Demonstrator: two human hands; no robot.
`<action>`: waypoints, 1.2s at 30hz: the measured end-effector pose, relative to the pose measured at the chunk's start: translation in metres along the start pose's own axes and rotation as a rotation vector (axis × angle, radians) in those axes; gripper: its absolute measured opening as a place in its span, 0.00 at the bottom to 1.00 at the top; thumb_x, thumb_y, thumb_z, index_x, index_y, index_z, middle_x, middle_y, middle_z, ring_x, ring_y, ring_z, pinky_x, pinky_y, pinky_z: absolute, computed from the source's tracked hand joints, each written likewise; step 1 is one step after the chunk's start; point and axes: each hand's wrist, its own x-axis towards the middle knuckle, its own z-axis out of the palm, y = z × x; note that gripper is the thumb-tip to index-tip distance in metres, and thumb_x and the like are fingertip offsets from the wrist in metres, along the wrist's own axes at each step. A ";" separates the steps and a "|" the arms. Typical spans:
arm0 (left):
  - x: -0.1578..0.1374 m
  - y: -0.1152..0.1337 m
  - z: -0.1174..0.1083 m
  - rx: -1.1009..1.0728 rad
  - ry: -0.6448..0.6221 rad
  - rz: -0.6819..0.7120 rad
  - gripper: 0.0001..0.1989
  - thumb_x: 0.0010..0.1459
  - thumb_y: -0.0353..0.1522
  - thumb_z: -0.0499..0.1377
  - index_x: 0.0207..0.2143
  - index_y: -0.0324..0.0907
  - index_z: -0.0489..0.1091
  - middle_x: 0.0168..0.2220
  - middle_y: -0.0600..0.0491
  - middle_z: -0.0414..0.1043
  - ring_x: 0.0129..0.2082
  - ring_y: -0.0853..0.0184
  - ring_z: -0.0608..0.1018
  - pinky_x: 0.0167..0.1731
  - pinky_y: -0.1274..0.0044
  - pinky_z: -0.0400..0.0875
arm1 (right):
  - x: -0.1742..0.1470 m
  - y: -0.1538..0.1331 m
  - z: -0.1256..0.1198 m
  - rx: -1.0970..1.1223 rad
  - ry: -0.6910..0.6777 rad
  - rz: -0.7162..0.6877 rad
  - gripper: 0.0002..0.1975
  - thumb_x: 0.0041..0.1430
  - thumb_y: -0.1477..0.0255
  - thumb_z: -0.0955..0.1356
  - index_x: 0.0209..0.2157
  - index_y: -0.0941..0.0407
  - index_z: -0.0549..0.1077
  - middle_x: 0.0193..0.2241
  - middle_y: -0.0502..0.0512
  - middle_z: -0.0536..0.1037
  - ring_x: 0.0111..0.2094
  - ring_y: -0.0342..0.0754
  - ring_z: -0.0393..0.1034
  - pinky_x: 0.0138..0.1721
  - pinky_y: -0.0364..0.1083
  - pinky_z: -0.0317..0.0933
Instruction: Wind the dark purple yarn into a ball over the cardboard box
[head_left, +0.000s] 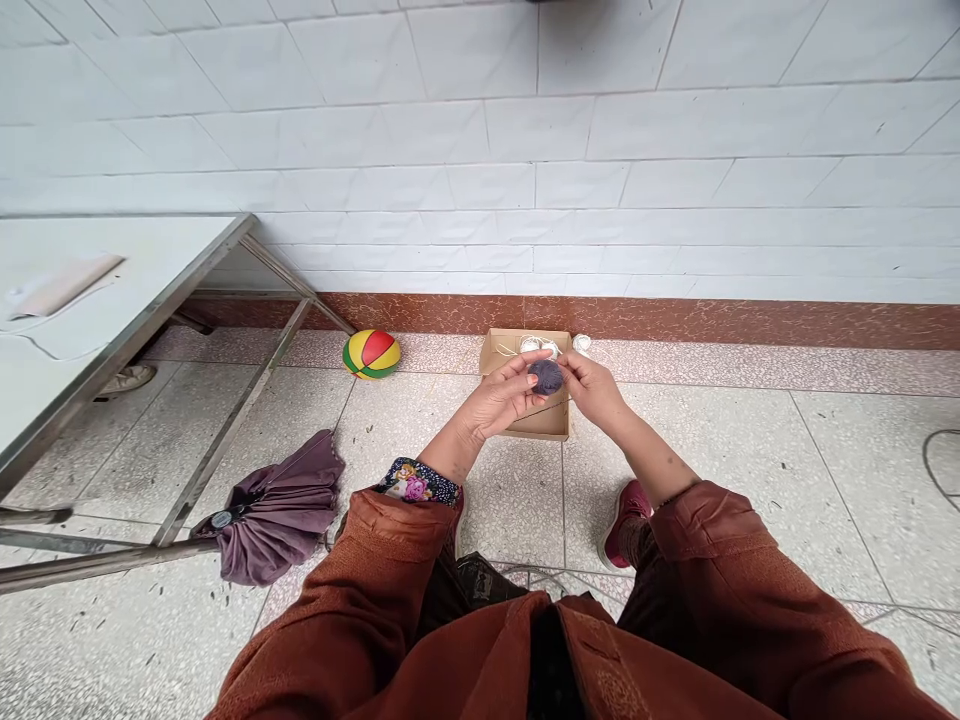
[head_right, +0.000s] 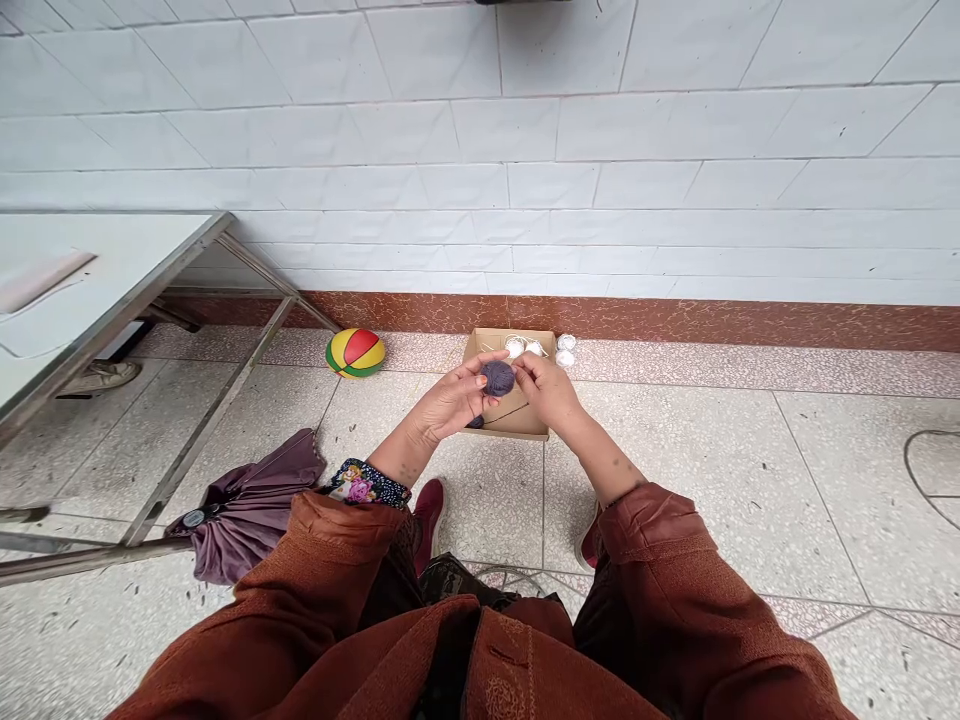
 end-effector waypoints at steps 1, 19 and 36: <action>0.001 0.000 -0.001 -0.018 0.010 0.016 0.28 0.51 0.39 0.78 0.53 0.44 0.79 0.52 0.47 0.79 0.42 0.67 0.79 0.43 0.74 0.75 | -0.002 0.000 0.003 -0.026 -0.024 0.003 0.08 0.70 0.67 0.66 0.36 0.52 0.74 0.30 0.52 0.78 0.32 0.50 0.71 0.35 0.47 0.63; -0.012 0.004 -0.011 0.166 0.022 -0.047 0.32 0.52 0.36 0.77 0.59 0.50 0.75 0.45 0.52 0.78 0.39 0.70 0.77 0.42 0.74 0.72 | 0.004 -0.013 0.005 0.044 0.078 -0.134 0.12 0.71 0.62 0.68 0.33 0.51 0.76 0.33 0.54 0.78 0.37 0.53 0.72 0.42 0.51 0.68; 0.002 -0.002 -0.014 0.252 0.248 0.058 0.22 0.49 0.41 0.77 0.43 0.41 0.77 0.41 0.52 0.78 0.39 0.69 0.76 0.41 0.74 0.71 | -0.006 -0.024 0.001 0.025 -0.045 -0.273 0.11 0.75 0.63 0.66 0.40 0.50 0.78 0.38 0.55 0.81 0.41 0.53 0.74 0.47 0.52 0.69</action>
